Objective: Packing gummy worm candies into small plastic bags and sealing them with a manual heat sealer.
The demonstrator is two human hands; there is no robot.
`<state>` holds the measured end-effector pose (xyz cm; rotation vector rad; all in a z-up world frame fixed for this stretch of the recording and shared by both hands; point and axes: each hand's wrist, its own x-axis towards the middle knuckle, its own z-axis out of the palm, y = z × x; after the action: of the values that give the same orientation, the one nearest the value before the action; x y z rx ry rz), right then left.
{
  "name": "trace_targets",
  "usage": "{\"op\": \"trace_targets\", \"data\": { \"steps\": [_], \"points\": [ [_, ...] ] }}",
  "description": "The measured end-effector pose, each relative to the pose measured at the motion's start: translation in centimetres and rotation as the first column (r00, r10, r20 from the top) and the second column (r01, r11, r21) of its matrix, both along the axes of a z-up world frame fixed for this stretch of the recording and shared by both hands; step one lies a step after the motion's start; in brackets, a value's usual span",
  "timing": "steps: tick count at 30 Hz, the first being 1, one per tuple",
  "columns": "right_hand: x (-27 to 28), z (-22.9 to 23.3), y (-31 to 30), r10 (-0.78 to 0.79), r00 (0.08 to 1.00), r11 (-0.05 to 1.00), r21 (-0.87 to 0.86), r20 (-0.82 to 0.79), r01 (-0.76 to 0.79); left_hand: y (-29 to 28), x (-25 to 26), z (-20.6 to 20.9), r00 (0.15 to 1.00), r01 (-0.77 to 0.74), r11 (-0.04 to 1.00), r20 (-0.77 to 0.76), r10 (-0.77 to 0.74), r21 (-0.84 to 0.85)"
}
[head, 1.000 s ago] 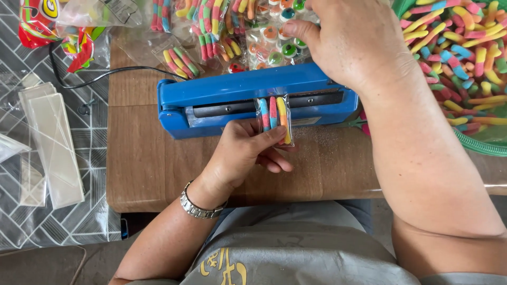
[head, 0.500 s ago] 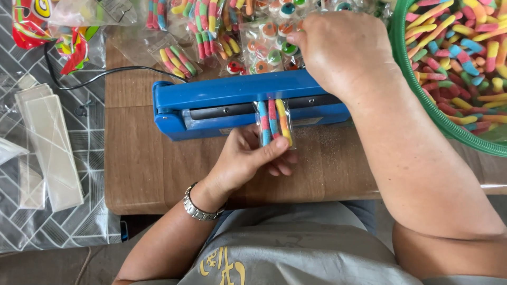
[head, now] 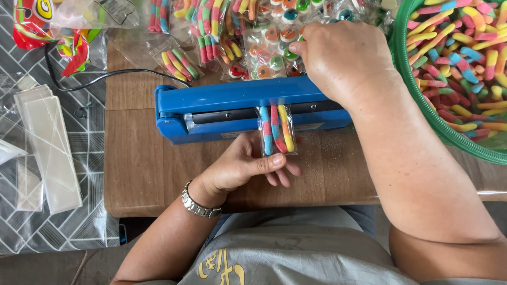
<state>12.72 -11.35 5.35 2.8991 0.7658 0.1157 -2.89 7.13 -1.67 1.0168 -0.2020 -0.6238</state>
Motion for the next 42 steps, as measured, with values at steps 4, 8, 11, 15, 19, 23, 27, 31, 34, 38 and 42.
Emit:
{"op": "trace_targets", "data": {
  "steps": [4,8,11,15,19,23,27,31,34,38,42],
  "points": [
    [-0.2,0.4,0.1,-0.001,0.999,1.0,0.019,-0.044,0.002,0.2,-0.1,0.3,1.0,0.023,1.0,-0.006,-0.023,-0.01],
    [-0.1,-0.1,-0.2,0.014,1.0,1.0,0.004,-0.014,-0.014,0.1,-0.2,0.0,1.0,0.026,1.0,-0.017,-0.026,-0.014],
    [-0.2,0.1,-0.3,0.028,1.0,1.0,0.015,0.013,-0.028,0.1,-0.1,0.3,0.999,0.033,0.999,-0.019,-0.033,0.0],
    [-0.4,0.3,-0.4,0.04,0.999,0.997,0.061,-0.011,-0.039,0.1,-0.2,-0.2,0.999,0.042,0.999,0.013,-0.042,-0.024],
    [-0.3,0.3,-0.6,0.067,0.998,0.997,0.048,-0.005,-0.067,0.1,-0.2,0.0,0.999,0.044,0.999,0.002,-0.044,-0.021],
    [-0.4,0.3,-0.5,0.054,0.998,0.997,0.056,-0.012,-0.053,0.1,-0.3,0.0,0.999,0.046,0.998,0.013,-0.045,-0.031],
    [-0.5,0.5,-0.7,0.055,0.998,0.996,0.07,-0.026,-0.053,0.1,-0.2,0.4,0.999,0.043,0.999,0.002,-0.043,-0.015],
    [-0.5,0.3,-0.8,0.074,0.997,0.995,0.065,0.001,-0.074,0.1,-0.3,0.5,1.0,0.025,0.999,-0.012,-0.026,-0.033],
    [-0.5,0.2,-0.8,0.072,0.997,0.997,0.038,0.028,-0.073,0.0,-0.3,0.6,0.999,0.022,0.999,-0.027,-0.024,-0.047],
    [-0.5,0.1,-0.9,0.072,0.996,0.996,0.041,0.047,-0.074,0.0,-0.2,0.6,0.999,0.029,0.999,-0.031,-0.03,-0.039],
    [-0.3,-0.1,-1.0,0.054,0.998,0.996,0.071,0.033,-0.056,0.1,-0.2,0.6,1.0,0.018,0.999,-0.021,-0.019,-0.044]
  ]
}}
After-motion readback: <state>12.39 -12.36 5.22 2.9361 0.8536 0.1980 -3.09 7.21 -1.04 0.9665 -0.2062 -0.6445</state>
